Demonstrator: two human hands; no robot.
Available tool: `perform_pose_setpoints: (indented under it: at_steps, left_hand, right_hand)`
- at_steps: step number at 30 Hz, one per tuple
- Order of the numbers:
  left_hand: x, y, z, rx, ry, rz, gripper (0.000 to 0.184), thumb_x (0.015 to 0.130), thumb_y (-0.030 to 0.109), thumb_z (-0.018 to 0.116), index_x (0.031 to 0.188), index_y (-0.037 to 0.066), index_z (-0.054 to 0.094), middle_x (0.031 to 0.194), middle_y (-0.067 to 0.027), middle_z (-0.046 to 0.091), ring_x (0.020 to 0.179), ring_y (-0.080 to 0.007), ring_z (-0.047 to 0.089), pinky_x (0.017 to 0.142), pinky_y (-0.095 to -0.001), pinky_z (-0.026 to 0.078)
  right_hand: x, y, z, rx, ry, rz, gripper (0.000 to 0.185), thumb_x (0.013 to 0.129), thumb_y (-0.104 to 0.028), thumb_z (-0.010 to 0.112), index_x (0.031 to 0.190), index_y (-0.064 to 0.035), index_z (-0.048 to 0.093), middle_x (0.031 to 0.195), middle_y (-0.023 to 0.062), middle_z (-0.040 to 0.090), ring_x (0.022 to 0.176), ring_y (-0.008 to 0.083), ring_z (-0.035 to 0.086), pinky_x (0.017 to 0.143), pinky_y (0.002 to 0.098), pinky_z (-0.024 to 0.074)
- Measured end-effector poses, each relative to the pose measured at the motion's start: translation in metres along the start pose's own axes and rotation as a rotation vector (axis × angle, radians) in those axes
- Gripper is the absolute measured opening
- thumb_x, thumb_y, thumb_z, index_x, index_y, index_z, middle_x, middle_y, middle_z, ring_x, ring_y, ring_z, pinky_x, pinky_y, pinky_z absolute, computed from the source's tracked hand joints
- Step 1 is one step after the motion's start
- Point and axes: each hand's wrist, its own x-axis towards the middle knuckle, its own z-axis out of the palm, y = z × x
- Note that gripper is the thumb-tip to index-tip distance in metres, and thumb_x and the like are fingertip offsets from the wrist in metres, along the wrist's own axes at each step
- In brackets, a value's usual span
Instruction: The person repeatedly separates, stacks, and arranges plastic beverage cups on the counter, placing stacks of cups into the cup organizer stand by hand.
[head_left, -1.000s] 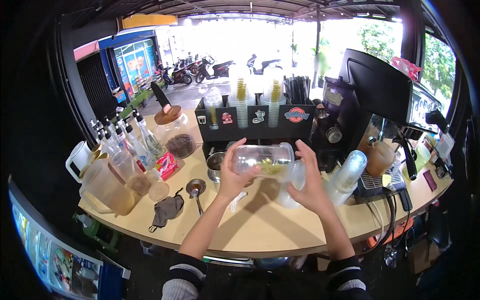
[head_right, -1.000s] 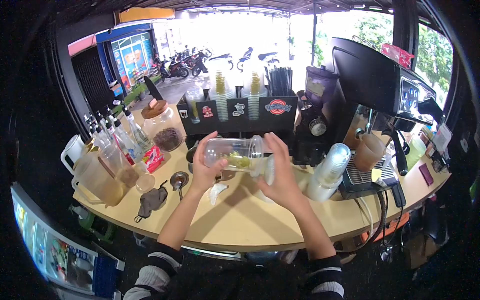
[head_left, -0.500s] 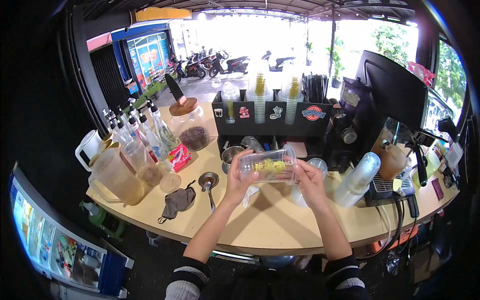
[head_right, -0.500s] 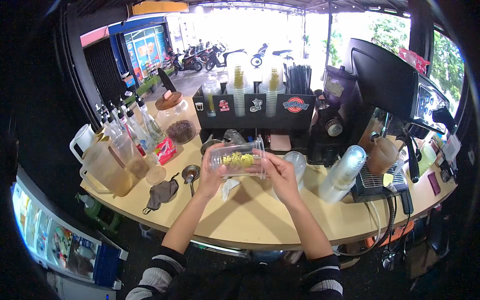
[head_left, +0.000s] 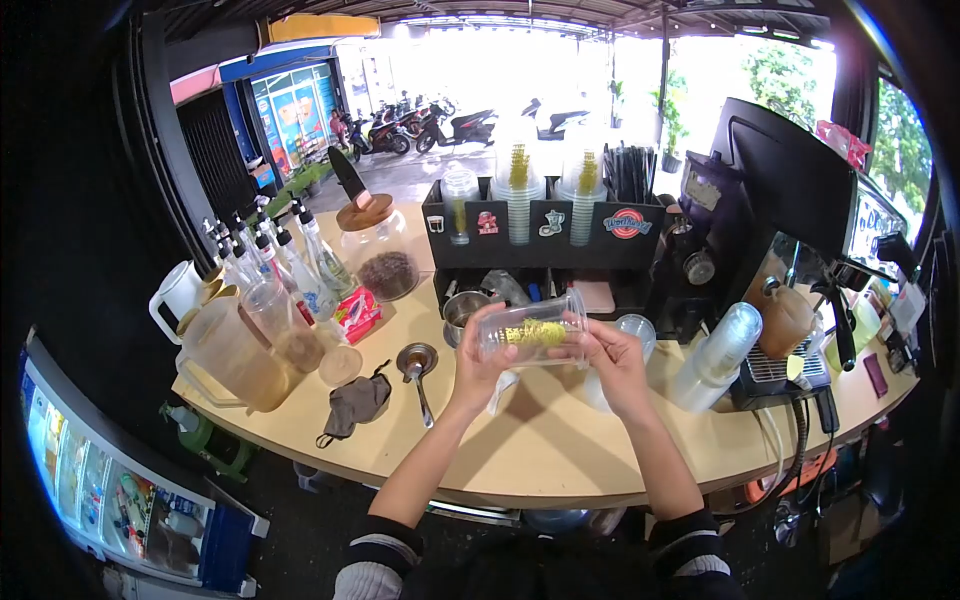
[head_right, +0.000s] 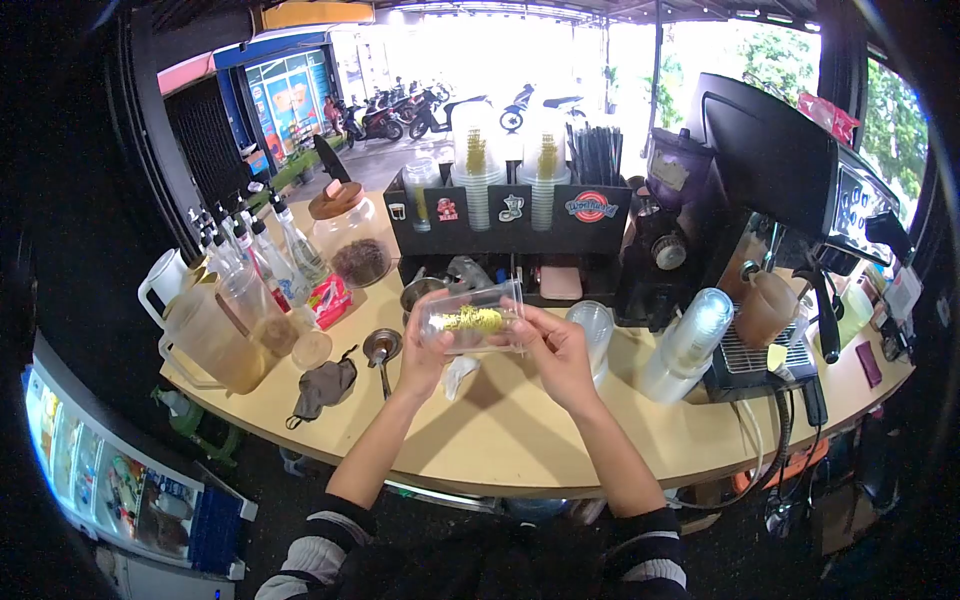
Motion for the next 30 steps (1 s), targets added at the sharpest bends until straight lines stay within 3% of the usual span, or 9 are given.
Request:
perform_pose_setpoints:
  at_steps: [7, 10, 13, 16, 20, 22, 23, 25, 30]
  left_hand:
    - [0.001, 0.028, -0.003, 0.08, 0.023, -0.109, 0.059, 0.088, 0.047, 0.046, 0.13, 0.009, 0.03, 0.11, -0.0083, 0.049, 0.096, -0.0181, 0.056, 0.059, -0.0285, 0.054]
    - [0.009, 0.034, -0.017, 0.009, 0.057, -0.189, 0.05, 0.089, 0.04, 0.049, 0.123, 0.006, 0.036, 0.108, -0.0081, 0.05, 0.094, -0.0159, 0.054, 0.068, -0.0286, 0.051]
    - [0.026, 0.046, -0.034, 0.202, 0.125, -0.087, 0.041, 0.085, 0.024, 0.06, 0.114, 0.0, 0.043, 0.107, -0.0076, 0.049, 0.096, -0.013, 0.049, 0.087, -0.028, 0.04]
    - [0.058, 0.073, -0.061, 0.347, 0.196, 0.115, 0.045, 0.083, 0.021, 0.064, 0.115, 0.0, 0.042, 0.109, -0.0083, 0.05, 0.099, -0.0141, 0.049, 0.088, -0.0287, 0.041]
    - [0.122, 0.109, -0.089, 0.577, 0.292, 0.428, 0.052, 0.078, 0.017, 0.07, 0.117, -0.001, 0.041, 0.112, -0.0122, 0.05, 0.105, -0.0181, 0.051, 0.086, -0.0339, 0.045]
    - [0.154, 0.124, -0.096, 0.509, 0.2, 0.429, 0.059, 0.075, 0.022, 0.073, 0.119, -0.001, 0.042, 0.114, -0.014, 0.052, 0.107, -0.0207, 0.051, 0.083, -0.0357, 0.046]
    - [0.169, 0.128, -0.099, 0.508, 0.2, 0.428, 0.059, 0.075, 0.022, 0.073, 0.119, -0.001, 0.042, 0.114, -0.014, 0.052, 0.107, -0.0207, 0.051, 0.083, -0.0357, 0.046]
    - [0.199, 0.133, -0.104, 0.844, 0.194, 0.505, 0.065, 0.07, 0.026, 0.076, 0.12, -0.002, 0.044, 0.116, -0.0148, 0.053, 0.106, -0.0226, 0.052, 0.082, -0.0355, 0.046]
    - [0.261, 0.108, -0.116, 1.005, 0.049, 0.554, 0.07, 0.065, 0.037, 0.077, 0.117, -0.002, 0.052, 0.113, -0.016, 0.058, 0.102, -0.0272, 0.056, 0.085, -0.0354, 0.046]
  right_hand:
    - [-0.001, 0.008, 0.011, -0.002, -0.055, -0.048, 0.031, 0.092, -0.01, 0.051, 0.12, 0.0049, 0.051, 0.109, 0.0112, 0.062, 0.098, 0.0178, 0.061, 0.086, 0.0279, 0.0464]
    - [0.002, 0.014, 0.017, 0.009, -0.09, -0.054, 0.032, 0.092, -0.01, 0.052, 0.121, 0.0039, 0.05, 0.113, 0.0097, 0.06, 0.104, 0.0165, 0.058, 0.09, 0.0286, 0.0436]
    - [0.009, 0.026, 0.023, 0.03, -0.077, -0.054, 0.037, 0.092, -0.011, 0.053, 0.126, 0.0013, 0.046, 0.12, 0.0104, 0.056, 0.106, 0.0163, 0.057, 0.09, 0.0291, 0.0432]
    - [0.016, 0.042, 0.021, 0.045, 0.014, -0.064, 0.04, 0.09, -0.009, 0.054, 0.127, -0.0007, 0.042, 0.127, 0.0113, 0.05, 0.105, 0.0177, 0.057, 0.088, 0.0304, 0.0446]
    - [0.009, 0.087, 0.011, -0.453, 0.146, 0.106, 0.042, 0.087, -0.007, 0.056, 0.124, 0.0007, 0.041, 0.123, 0.0139, 0.049, 0.098, 0.0222, 0.059, 0.081, 0.032, 0.0482]
    - [0.0, 0.103, 0.014, -0.947, 0.055, 0.152, 0.042, 0.086, -0.01, 0.054, 0.124, 0.0013, 0.041, 0.12, 0.0177, 0.049, 0.103, 0.0283, 0.056, 0.087, 0.0404, 0.0457]
    - [-0.007, 0.122, 0.012, -0.948, 0.055, 0.152, 0.042, 0.086, -0.01, 0.054, 0.124, 0.0013, 0.041, 0.12, 0.0177, 0.049, 0.103, 0.0283, 0.056, 0.087, 0.0404, 0.0457]
    - [-0.015, 0.155, 0.011, -1.393, -0.069, -0.107, 0.04, 0.083, -0.013, 0.053, 0.12, 0.0013, 0.045, 0.118, 0.0205, 0.048, 0.111, 0.0339, 0.048, 0.096, 0.0484, 0.037]
    - [-0.012, 0.161, 0.013, -1.278, -0.078, -0.075, 0.036, 0.081, -0.016, 0.054, 0.114, 0.0, 0.05, 0.116, 0.0186, 0.049, 0.115, 0.0337, 0.044, 0.101, 0.0494, 0.0296]
